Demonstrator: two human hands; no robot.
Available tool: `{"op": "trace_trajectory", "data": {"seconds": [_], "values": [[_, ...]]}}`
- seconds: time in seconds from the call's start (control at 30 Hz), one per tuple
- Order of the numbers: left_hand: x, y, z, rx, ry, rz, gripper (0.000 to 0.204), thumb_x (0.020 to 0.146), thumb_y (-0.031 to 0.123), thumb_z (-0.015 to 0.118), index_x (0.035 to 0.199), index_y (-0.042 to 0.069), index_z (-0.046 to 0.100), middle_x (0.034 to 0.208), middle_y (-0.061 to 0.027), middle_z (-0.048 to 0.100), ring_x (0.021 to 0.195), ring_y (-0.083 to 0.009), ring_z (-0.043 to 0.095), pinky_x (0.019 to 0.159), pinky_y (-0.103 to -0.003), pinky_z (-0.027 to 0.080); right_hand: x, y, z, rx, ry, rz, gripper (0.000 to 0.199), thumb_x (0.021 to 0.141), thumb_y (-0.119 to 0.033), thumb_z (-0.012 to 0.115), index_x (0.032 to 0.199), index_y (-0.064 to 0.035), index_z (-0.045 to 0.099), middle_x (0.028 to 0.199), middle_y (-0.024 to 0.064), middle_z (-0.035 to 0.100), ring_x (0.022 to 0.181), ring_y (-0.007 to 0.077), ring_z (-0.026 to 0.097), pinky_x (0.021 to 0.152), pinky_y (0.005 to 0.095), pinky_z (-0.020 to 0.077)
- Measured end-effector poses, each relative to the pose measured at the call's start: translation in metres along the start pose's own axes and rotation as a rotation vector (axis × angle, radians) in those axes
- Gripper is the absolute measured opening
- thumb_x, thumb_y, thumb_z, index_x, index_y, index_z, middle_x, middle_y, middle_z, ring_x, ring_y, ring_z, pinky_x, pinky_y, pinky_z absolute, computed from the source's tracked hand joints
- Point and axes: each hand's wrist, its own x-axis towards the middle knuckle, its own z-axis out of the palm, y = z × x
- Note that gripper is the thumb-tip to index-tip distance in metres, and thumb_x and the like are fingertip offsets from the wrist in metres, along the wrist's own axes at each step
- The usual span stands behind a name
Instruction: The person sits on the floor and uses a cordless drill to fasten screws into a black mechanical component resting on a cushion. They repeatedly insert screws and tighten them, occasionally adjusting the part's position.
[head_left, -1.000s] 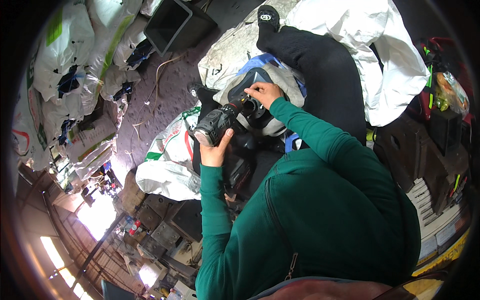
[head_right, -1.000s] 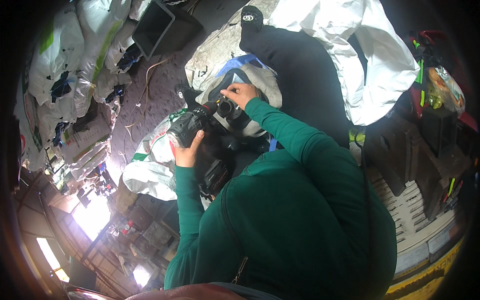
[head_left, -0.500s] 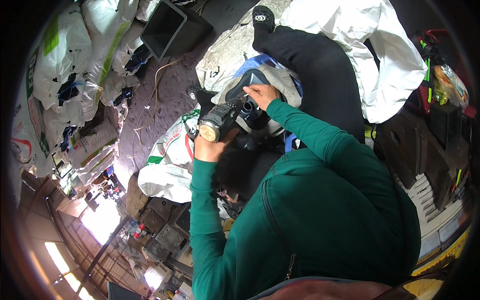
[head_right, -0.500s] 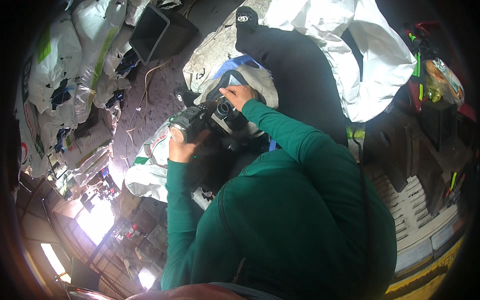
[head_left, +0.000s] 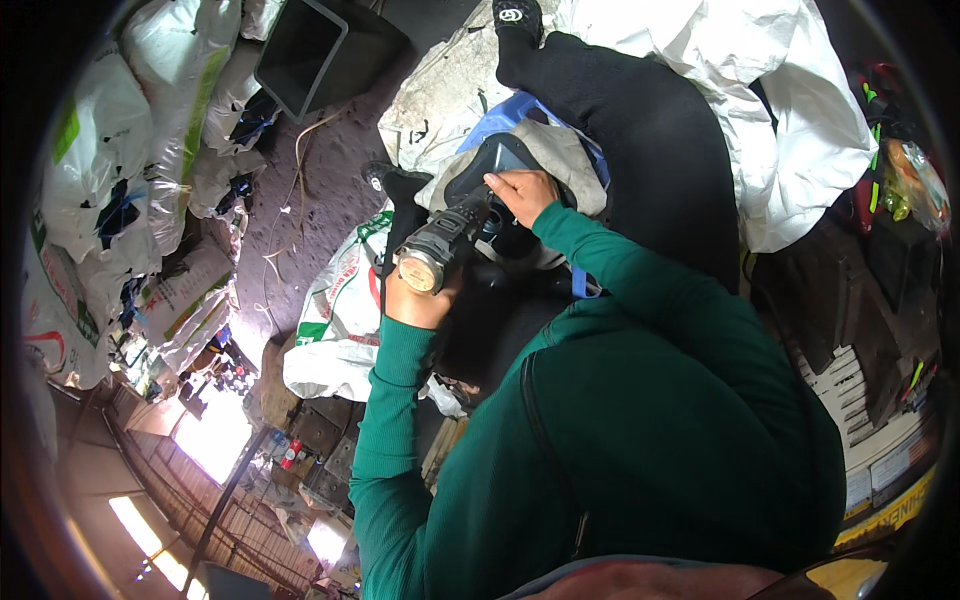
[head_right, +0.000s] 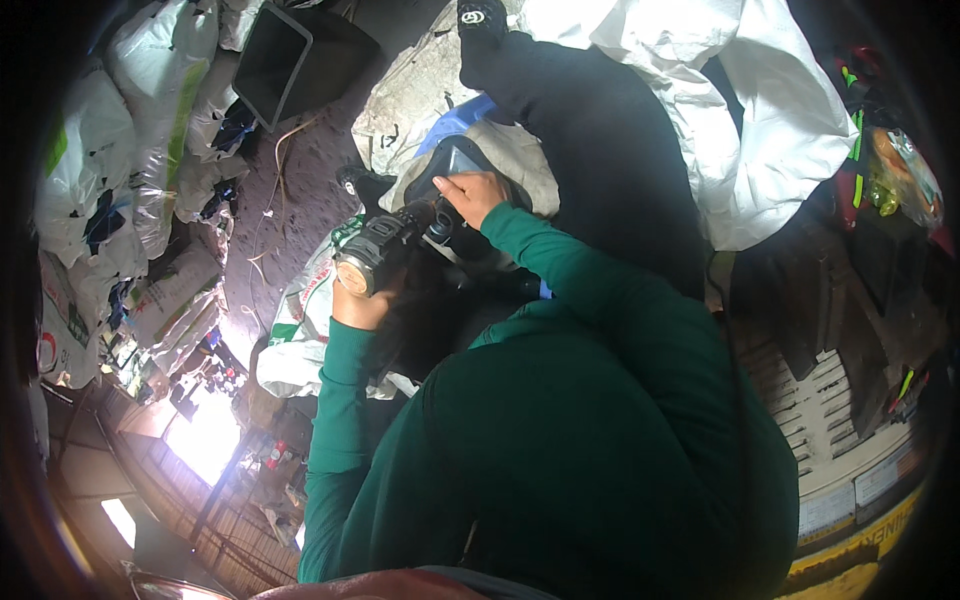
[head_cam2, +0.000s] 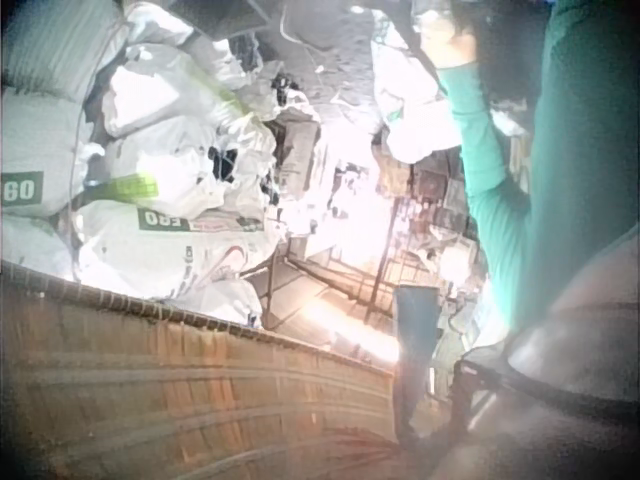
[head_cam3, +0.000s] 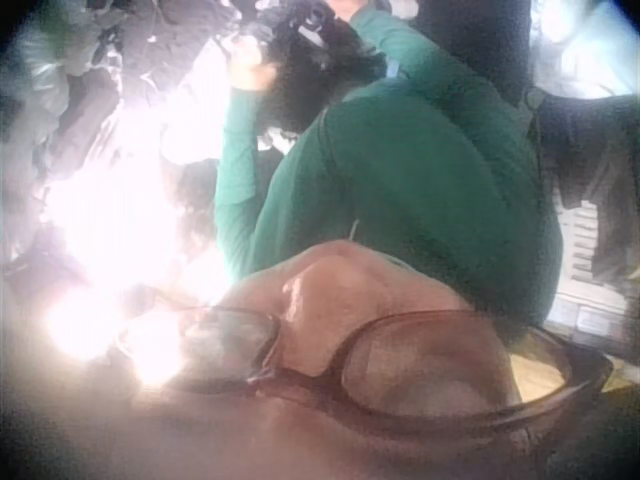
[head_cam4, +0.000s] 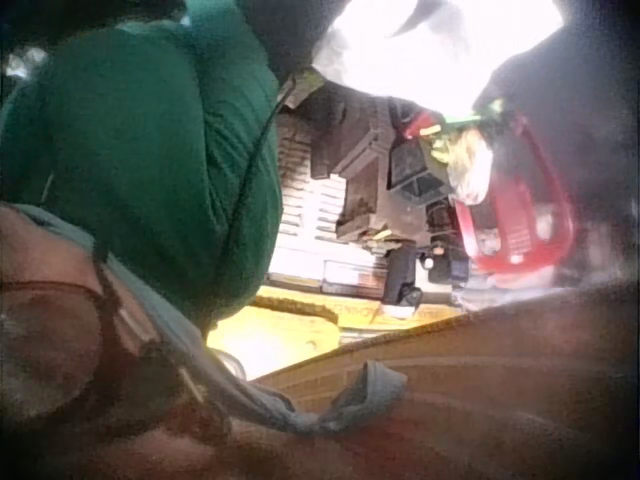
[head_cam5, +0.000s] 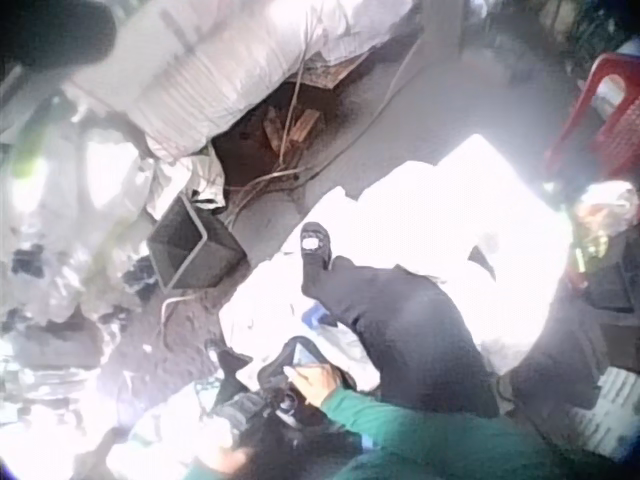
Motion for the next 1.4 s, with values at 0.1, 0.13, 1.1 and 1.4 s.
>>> {"op": "trace_trajectory", "data": {"seconds": [0.1, 0.13, 1.1, 1.4], "values": [[0.001, -0.003, 0.004, -0.03, 0.001, 0.034, 0.044, 0.069, 0.013, 0.075, 0.109, 0.001, 0.06, 0.099, -0.015, 0.067, 0.092, -0.0275, 0.066, 0.081, -0.033, 0.051, 0.0, 0.001, -0.001, -0.01, 0.0, -0.033, 0.037, 0.09, -0.034, 0.059, 0.075, -0.001, 0.064, 0.063, 0.0171, 0.057, 0.058, 0.0341, 0.055, 0.055, 0.0399, 0.0416], [0.0, -0.004, 0.004, -0.022, -0.031, 0.001, 0.045, 0.069, 0.013, 0.075, 0.11, 0.001, 0.06, 0.099, -0.0149, 0.067, 0.092, -0.0271, 0.067, 0.08, -0.033, 0.051, 0.0, 0.002, 0.0, -0.024, -0.004, -0.036, 0.037, 0.09, -0.035, 0.059, 0.075, -0.0014, 0.064, 0.063, 0.0169, 0.057, 0.057, 0.034, 0.056, 0.055, 0.0399, 0.0419], [-0.076, 0.009, 0.044, -0.362, 0.139, -0.058, 0.04, 0.073, 0.009, 0.075, 0.11, 0.002, 0.062, 0.102, -0.0104, 0.067, 0.092, -0.0202, 0.065, 0.081, -0.033, 0.05, -0.033, 0.009, -0.035, -0.203, -0.309, -0.204, 0.013, 0.077, -0.018, 0.071, 0.088, -0.0131, 0.069, 0.08, 0.0072, 0.061, 0.074, 0.0234, 0.06, 0.067, 0.0339, 0.0485], [-0.066, 0.018, 0.025, 0.061, -0.058, 0.007, 0.052, 0.068, 0.001, 0.073, 0.117, 0.001, 0.058, 0.114, -0.0146, 0.064, 0.107, -0.0266, 0.061, 0.092, -0.031, 0.046, -0.027, 0.009, -0.034, -0.258, -0.321, -0.246, 0.014, 0.072, -0.017, 0.073, 0.085, -0.015, 0.07, 0.08, 0.0051, 0.064, 0.077, 0.0252, 0.062, 0.069, 0.0352, 0.0494]]}}
